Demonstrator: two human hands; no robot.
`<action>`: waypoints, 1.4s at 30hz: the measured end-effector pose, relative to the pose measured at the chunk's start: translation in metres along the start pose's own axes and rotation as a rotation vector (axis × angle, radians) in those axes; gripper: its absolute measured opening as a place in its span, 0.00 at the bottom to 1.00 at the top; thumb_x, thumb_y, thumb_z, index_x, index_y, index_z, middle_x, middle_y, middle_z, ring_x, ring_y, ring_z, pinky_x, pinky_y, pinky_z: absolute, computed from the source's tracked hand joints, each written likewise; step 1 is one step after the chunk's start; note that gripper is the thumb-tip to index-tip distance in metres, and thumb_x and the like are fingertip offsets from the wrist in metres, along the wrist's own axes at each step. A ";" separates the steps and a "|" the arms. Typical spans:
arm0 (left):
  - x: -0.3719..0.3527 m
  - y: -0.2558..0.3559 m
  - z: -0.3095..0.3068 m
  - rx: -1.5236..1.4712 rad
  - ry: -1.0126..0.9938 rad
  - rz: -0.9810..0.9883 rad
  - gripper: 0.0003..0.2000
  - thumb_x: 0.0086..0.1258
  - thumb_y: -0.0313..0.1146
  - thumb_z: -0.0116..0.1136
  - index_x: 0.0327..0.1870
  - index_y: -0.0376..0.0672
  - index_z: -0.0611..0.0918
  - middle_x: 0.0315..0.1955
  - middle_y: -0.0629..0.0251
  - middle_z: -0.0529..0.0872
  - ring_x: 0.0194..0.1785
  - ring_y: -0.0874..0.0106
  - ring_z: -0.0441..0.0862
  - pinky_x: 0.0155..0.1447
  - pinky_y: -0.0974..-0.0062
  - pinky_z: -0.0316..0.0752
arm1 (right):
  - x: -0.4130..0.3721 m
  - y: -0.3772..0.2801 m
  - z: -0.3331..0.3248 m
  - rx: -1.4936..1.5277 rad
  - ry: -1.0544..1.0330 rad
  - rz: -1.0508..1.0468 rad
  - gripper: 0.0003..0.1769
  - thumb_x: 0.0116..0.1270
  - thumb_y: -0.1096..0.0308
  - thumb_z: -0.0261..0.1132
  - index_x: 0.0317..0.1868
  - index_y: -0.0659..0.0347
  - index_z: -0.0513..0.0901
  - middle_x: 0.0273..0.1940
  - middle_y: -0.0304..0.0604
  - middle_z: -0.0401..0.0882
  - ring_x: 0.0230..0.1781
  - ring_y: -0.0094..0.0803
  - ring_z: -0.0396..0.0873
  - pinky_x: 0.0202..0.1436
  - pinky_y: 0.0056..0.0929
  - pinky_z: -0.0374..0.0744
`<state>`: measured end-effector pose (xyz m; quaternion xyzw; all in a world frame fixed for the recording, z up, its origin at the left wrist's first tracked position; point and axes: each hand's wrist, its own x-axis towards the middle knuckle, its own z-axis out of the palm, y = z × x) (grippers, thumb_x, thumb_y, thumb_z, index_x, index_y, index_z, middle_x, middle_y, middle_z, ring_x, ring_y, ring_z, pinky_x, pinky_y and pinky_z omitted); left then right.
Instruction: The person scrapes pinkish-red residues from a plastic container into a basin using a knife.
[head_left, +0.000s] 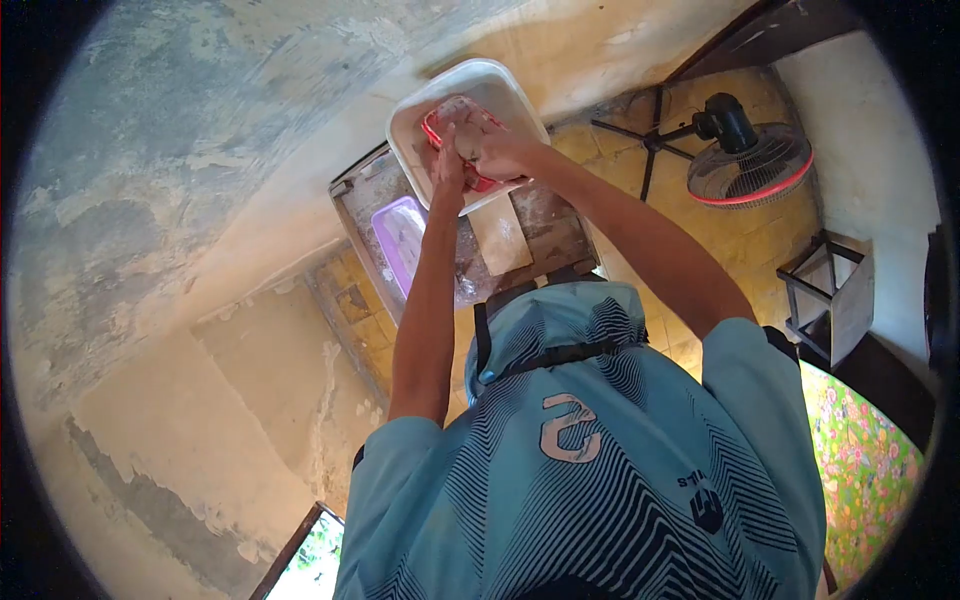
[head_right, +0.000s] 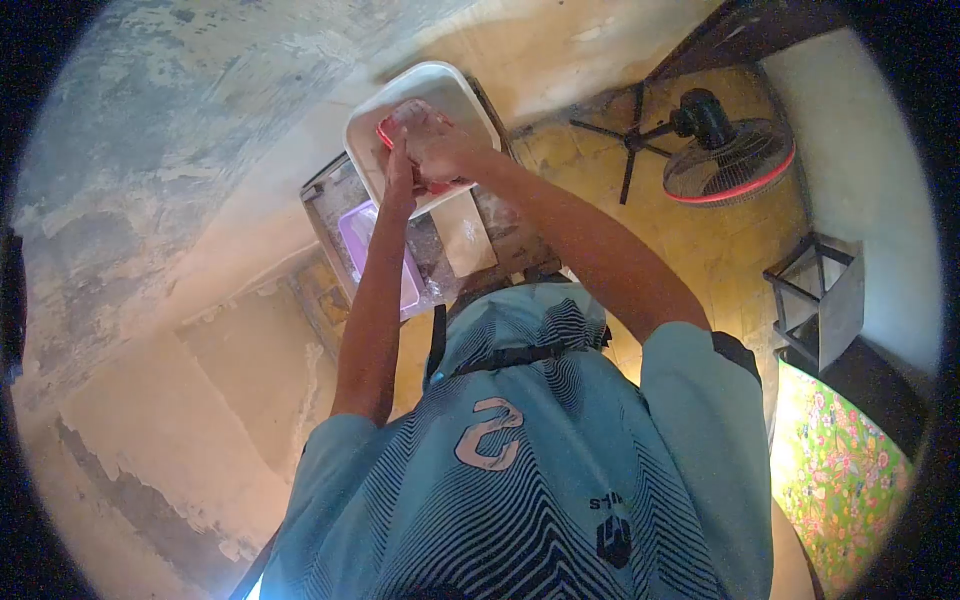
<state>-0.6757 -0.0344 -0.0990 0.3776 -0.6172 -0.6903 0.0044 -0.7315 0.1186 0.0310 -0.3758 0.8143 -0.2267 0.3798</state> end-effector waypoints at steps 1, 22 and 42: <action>0.004 -0.001 -0.001 0.004 -0.037 -0.039 0.35 0.69 0.61 0.51 0.70 0.47 0.67 0.55 0.56 0.76 0.60 0.63 0.74 0.52 0.55 0.75 | -0.002 -0.001 -0.006 -0.044 -0.016 -0.008 0.15 0.60 0.64 0.60 0.32 0.69 0.86 0.33 0.57 0.84 0.37 0.51 0.83 0.47 0.44 0.79; 0.057 -0.058 -0.012 -0.037 -0.317 0.083 0.34 0.76 0.61 0.34 0.72 0.42 0.66 0.72 0.54 0.64 0.72 0.59 0.63 0.73 0.64 0.60 | 0.070 0.021 0.012 -0.242 -0.154 -0.036 0.12 0.63 0.65 0.59 0.40 0.61 0.86 0.40 0.57 0.85 0.37 0.51 0.85 0.42 0.49 0.80; 0.058 -0.056 0.003 -0.118 -0.035 -0.118 0.28 0.66 0.55 0.47 0.53 0.37 0.78 0.40 0.57 0.80 0.43 0.64 0.76 0.54 0.66 0.72 | 0.102 0.028 0.007 -0.388 -0.317 0.094 0.18 0.64 0.61 0.55 0.25 0.65 0.83 0.21 0.52 0.81 0.19 0.41 0.79 0.24 0.43 0.77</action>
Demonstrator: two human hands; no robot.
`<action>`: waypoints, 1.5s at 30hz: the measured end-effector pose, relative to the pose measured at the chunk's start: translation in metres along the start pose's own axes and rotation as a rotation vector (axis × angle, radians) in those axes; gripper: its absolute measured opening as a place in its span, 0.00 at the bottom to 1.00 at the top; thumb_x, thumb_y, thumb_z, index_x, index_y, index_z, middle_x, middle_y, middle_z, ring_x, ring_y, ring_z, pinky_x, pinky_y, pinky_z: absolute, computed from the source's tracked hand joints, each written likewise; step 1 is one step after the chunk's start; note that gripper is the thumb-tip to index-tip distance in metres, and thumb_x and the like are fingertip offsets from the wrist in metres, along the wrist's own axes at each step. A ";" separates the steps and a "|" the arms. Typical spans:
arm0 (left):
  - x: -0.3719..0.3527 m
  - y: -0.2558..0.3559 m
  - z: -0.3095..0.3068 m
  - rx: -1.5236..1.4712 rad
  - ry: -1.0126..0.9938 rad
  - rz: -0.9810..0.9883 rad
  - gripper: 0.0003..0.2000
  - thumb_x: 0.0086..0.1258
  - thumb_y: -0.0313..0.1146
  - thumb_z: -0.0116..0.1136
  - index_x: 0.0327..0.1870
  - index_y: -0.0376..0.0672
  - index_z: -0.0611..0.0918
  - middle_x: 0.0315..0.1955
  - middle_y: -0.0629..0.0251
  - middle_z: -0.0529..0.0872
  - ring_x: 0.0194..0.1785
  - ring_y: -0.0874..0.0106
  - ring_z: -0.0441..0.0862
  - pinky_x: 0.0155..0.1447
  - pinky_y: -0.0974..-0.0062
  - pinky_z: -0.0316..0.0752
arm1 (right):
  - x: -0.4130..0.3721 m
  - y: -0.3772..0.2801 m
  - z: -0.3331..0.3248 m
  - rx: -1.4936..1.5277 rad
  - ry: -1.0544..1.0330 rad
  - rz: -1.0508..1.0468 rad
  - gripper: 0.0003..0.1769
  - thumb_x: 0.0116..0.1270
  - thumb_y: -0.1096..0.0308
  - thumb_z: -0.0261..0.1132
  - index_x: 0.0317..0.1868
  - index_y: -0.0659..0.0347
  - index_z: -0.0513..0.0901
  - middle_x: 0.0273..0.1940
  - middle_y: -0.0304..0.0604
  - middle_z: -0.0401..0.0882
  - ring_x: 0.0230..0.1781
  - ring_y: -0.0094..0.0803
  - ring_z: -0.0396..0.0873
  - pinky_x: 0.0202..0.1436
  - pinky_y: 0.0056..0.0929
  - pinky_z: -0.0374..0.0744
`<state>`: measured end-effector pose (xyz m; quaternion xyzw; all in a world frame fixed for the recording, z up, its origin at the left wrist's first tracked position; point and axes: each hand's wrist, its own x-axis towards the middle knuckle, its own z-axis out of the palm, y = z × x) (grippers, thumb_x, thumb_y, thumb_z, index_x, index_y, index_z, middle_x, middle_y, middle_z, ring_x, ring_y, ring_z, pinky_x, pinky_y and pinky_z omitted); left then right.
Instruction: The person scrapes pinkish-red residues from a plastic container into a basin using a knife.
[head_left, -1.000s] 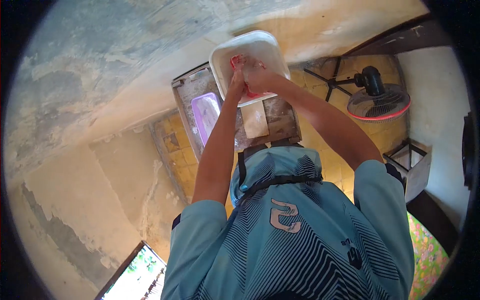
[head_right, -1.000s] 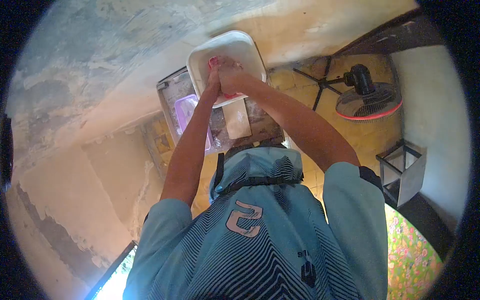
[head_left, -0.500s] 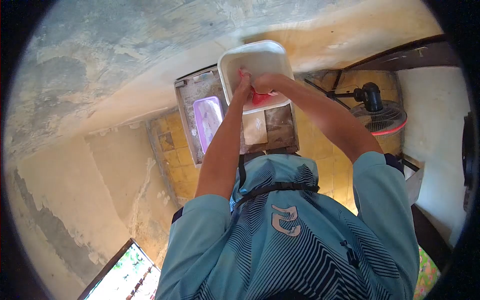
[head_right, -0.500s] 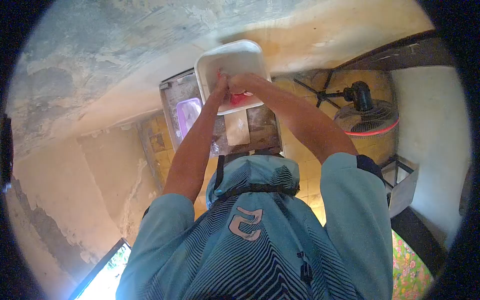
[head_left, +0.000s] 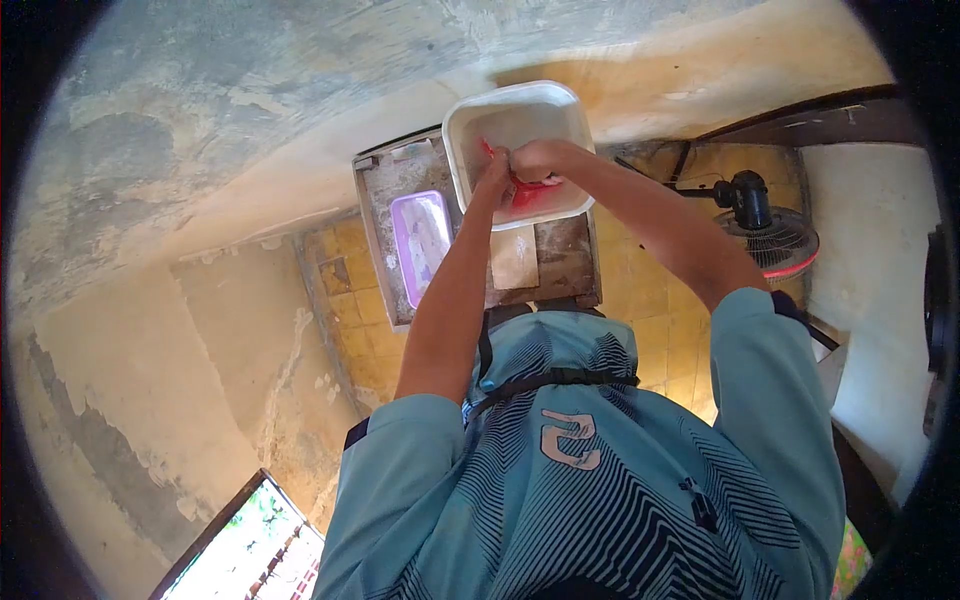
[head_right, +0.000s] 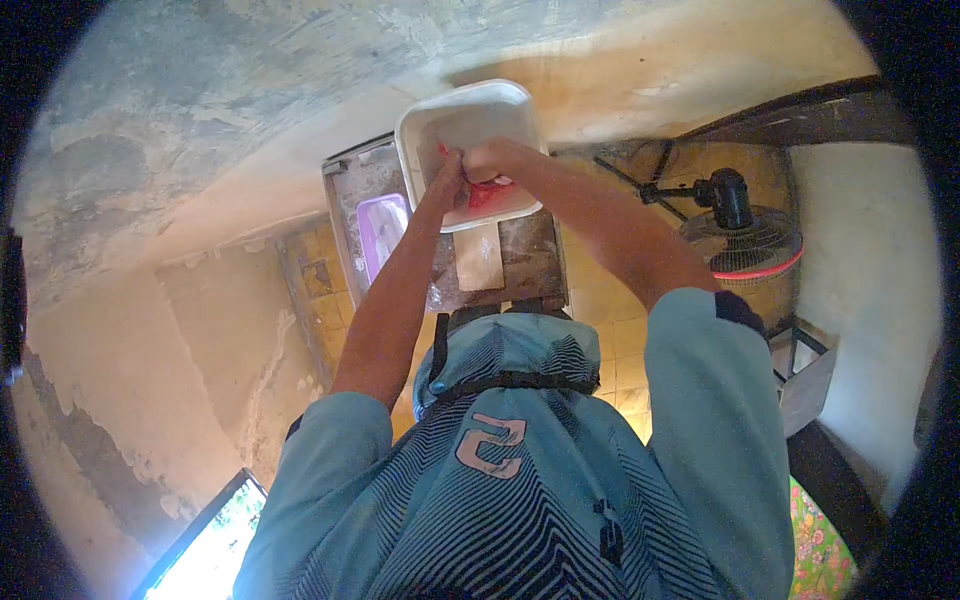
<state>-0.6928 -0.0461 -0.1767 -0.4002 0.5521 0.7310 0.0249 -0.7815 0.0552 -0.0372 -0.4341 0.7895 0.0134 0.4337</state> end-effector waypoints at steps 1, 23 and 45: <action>-0.003 0.003 0.001 0.008 -0.025 0.027 0.28 0.66 0.55 0.46 0.53 0.37 0.78 0.40 0.57 0.80 0.43 0.64 0.77 0.54 0.66 0.72 | -0.007 0.002 0.001 0.027 0.063 -0.029 0.16 0.62 0.66 0.55 0.24 0.66 0.83 0.21 0.54 0.81 0.19 0.42 0.80 0.24 0.43 0.78; -0.011 0.016 -0.004 0.837 0.155 0.249 0.46 0.64 0.63 0.53 0.73 0.35 0.57 0.64 0.34 0.71 0.66 0.41 0.71 0.70 0.54 0.65 | -0.031 0.049 0.002 0.723 0.133 -0.091 0.17 0.68 0.64 0.54 0.31 0.71 0.81 0.17 0.52 0.77 0.11 0.39 0.76 0.16 0.39 0.74; -0.144 0.102 0.048 0.913 0.664 0.496 0.49 0.50 0.67 0.68 0.57 0.29 0.65 0.52 0.43 0.75 0.56 0.48 0.79 0.57 0.56 0.76 | -0.079 0.004 0.028 0.143 0.923 -0.003 0.06 0.57 0.74 0.61 0.34 0.67 0.82 0.39 0.59 0.83 0.42 0.57 0.83 0.45 0.50 0.81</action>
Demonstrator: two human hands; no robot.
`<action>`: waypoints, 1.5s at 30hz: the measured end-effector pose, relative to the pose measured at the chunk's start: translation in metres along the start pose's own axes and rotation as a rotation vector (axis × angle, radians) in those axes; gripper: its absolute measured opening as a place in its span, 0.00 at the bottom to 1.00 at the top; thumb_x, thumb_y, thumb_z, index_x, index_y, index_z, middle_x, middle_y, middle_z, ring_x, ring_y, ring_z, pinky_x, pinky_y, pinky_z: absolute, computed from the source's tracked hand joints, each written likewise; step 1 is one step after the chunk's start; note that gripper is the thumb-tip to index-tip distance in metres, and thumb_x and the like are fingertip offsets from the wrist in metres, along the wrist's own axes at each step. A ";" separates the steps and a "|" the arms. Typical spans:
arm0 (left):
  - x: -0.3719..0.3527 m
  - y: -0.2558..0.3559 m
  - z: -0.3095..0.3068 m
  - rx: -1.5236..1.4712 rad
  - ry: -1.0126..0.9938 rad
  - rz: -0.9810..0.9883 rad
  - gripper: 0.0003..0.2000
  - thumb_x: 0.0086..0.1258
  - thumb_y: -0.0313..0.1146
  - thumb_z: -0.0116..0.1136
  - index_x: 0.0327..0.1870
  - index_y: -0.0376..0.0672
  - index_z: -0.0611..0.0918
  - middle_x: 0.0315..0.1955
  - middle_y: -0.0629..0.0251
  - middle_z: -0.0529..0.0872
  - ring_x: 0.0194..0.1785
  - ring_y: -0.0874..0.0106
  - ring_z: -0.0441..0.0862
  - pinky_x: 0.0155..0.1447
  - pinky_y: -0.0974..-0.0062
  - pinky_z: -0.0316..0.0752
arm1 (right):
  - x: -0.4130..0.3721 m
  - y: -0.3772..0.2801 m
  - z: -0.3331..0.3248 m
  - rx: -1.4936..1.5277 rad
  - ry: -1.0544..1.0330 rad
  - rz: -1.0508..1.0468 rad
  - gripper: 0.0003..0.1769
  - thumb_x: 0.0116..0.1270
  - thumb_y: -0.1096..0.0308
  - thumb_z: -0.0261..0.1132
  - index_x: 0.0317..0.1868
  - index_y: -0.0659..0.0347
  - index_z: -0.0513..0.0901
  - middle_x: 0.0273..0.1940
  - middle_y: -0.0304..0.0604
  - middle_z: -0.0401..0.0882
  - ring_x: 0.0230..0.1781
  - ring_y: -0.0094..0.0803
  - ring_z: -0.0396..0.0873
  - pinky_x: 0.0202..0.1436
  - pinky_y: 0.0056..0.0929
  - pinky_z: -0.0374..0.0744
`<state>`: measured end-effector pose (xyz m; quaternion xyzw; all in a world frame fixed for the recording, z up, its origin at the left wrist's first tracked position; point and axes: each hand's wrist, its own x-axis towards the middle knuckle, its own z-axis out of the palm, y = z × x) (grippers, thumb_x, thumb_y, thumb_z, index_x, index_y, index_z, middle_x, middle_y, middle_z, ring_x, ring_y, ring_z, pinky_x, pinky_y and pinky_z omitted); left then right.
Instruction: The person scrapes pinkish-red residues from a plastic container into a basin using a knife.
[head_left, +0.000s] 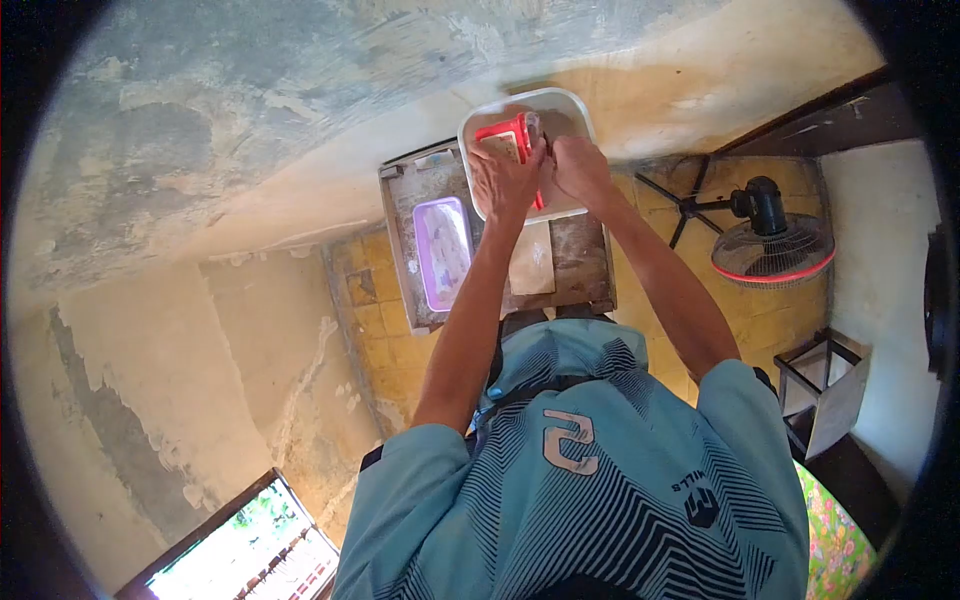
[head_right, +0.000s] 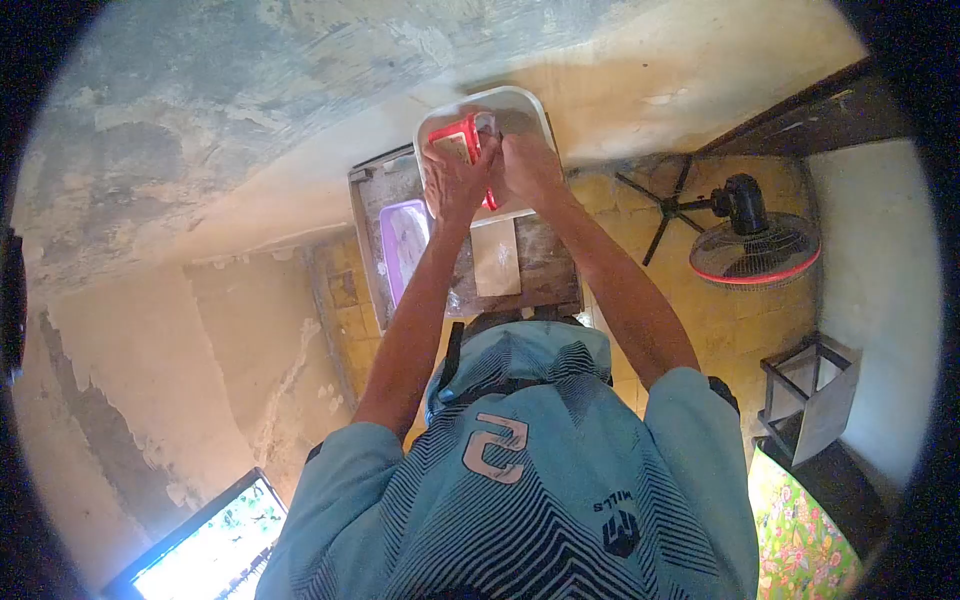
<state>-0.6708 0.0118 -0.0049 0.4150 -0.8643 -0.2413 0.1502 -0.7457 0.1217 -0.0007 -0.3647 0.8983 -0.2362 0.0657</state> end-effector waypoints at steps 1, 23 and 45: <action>-0.001 0.004 -0.004 0.014 -0.032 -0.035 0.49 0.50 0.67 0.68 0.57 0.29 0.65 0.52 0.42 0.75 0.57 0.48 0.78 0.58 0.56 0.76 | -0.004 -0.005 -0.008 0.009 -0.010 0.012 0.06 0.57 0.74 0.62 0.34 0.67 0.81 0.39 0.59 0.83 0.42 0.57 0.83 0.45 0.50 0.81; -0.013 -0.006 -0.008 -0.128 0.049 0.062 0.50 0.59 0.67 0.60 0.64 0.25 0.61 0.54 0.34 0.73 0.58 0.41 0.75 0.61 0.52 0.71 | -0.019 0.034 0.033 1.737 -0.152 0.805 0.11 0.69 0.63 0.57 0.35 0.63 0.79 0.24 0.42 0.76 0.20 0.31 0.77 0.21 0.30 0.75; 0.010 -0.012 0.016 -0.016 -0.040 0.022 0.47 0.57 0.69 0.59 0.59 0.28 0.64 0.51 0.36 0.76 0.55 0.44 0.78 0.59 0.52 0.73 | -0.030 0.031 -0.009 1.279 -0.325 0.512 0.13 0.68 0.66 0.56 0.26 0.63 0.75 0.18 0.39 0.71 0.13 0.25 0.70 0.14 0.27 0.66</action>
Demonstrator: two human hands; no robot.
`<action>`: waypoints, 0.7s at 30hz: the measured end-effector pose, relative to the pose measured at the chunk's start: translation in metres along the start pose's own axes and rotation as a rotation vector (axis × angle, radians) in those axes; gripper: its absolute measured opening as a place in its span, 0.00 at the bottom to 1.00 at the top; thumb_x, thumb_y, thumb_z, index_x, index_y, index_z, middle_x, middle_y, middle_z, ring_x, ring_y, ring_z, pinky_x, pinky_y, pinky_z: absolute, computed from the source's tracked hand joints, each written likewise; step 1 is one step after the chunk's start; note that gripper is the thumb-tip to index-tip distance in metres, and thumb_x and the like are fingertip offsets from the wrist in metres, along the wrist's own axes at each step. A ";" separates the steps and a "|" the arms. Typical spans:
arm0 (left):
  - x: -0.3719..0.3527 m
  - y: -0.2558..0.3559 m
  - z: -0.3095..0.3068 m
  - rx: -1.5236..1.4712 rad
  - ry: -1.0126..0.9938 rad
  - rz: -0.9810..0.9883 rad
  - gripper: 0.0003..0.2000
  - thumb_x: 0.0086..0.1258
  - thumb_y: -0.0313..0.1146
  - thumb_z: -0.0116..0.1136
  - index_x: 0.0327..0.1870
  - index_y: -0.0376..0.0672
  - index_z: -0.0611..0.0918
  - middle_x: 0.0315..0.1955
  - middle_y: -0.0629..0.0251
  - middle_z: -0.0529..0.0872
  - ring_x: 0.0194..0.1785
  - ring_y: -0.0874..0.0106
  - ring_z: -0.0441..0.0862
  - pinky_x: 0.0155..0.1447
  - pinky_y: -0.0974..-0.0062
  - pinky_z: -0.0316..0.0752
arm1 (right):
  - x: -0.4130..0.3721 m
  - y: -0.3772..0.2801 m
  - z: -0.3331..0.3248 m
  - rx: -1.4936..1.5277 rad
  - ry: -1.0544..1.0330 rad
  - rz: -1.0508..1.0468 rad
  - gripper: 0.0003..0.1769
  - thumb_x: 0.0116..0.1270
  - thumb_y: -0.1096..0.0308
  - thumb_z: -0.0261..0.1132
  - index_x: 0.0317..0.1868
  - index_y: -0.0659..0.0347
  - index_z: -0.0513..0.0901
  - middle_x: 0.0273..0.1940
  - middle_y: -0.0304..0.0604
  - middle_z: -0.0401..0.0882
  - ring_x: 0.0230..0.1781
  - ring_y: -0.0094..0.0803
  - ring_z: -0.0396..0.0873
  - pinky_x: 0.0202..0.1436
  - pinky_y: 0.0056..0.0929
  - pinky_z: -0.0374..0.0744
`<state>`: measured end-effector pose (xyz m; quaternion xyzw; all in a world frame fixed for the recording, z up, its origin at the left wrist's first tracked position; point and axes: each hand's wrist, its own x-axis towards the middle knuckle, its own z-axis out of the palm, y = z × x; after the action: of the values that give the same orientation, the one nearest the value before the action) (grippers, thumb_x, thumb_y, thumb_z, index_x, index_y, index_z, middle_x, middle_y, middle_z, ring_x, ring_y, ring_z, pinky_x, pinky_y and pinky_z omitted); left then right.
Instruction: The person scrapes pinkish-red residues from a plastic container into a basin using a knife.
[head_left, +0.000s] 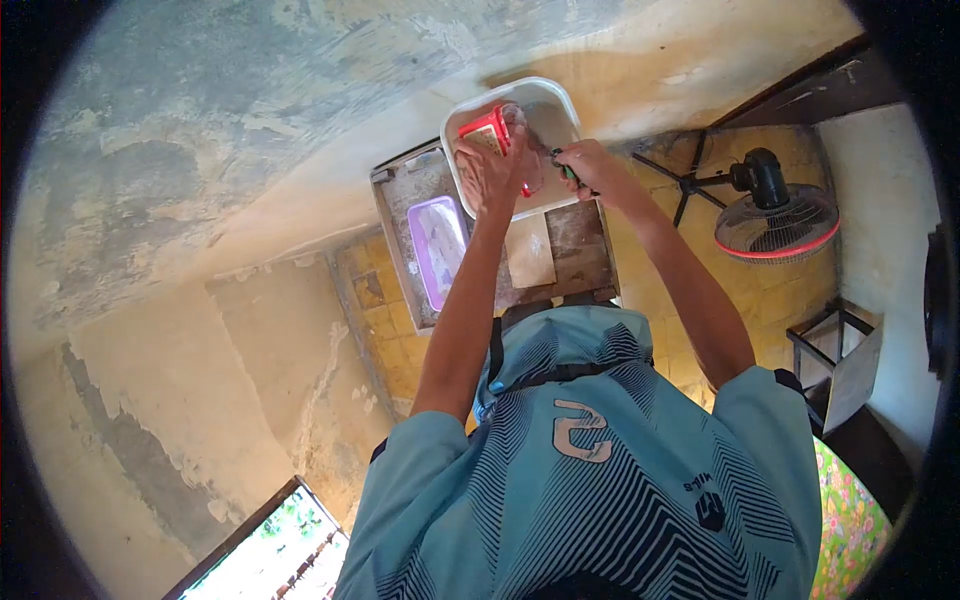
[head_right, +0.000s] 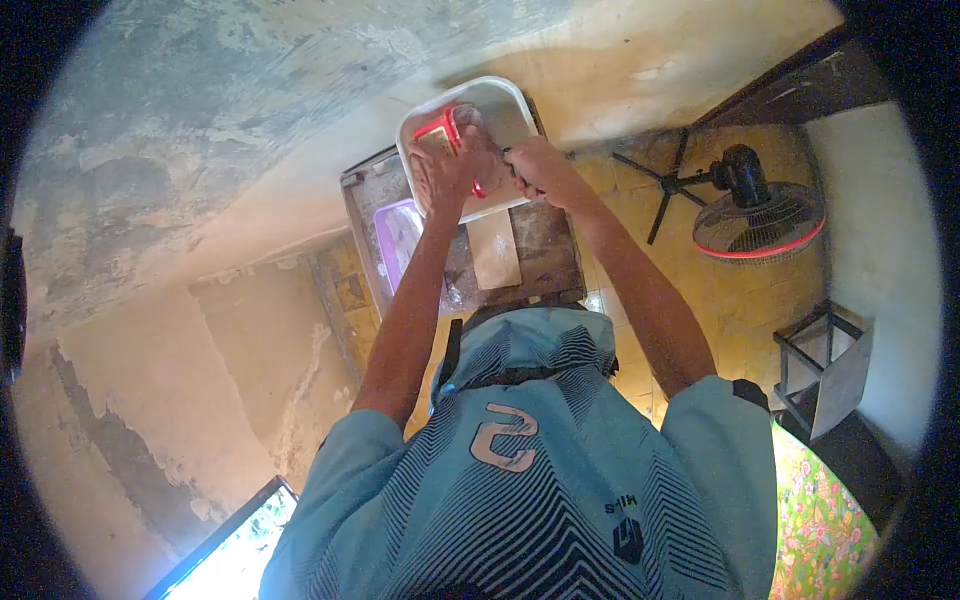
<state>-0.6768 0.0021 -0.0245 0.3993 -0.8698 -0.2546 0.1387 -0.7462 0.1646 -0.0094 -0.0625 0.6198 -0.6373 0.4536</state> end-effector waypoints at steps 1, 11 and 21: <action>-0.002 0.004 -0.002 -0.008 -0.017 -0.025 0.47 0.57 0.69 0.60 0.59 0.28 0.64 0.51 0.36 0.76 0.56 0.44 0.78 0.59 0.52 0.73 | -0.011 -0.010 0.001 0.026 0.007 0.021 0.13 0.68 0.65 0.57 0.27 0.64 0.75 0.19 0.39 0.71 0.14 0.24 0.70 0.14 0.26 0.66; -0.006 -0.001 -0.007 -0.093 0.113 0.139 0.51 0.57 0.69 0.61 0.62 0.25 0.62 0.53 0.32 0.72 0.60 0.43 0.73 0.63 0.52 0.69 | -0.014 -0.011 -0.002 0.106 0.060 0.027 0.08 0.75 0.65 0.54 0.42 0.60 0.74 0.30 0.39 0.77 0.21 0.20 0.72 0.17 0.23 0.69; -0.010 0.002 -0.013 -0.044 0.001 0.074 0.48 0.57 0.65 0.64 0.61 0.27 0.63 0.52 0.36 0.73 0.60 0.43 0.73 0.63 0.52 0.69 | -0.006 0.004 0.019 -0.333 0.220 -0.015 0.15 0.74 0.63 0.51 0.52 0.60 0.78 0.27 0.38 0.77 0.18 0.24 0.72 0.21 0.25 0.77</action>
<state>-0.6657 0.0067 -0.0132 0.3636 -0.8781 -0.2683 0.1573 -0.7285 0.1553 -0.0052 -0.0712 0.7619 -0.5325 0.3617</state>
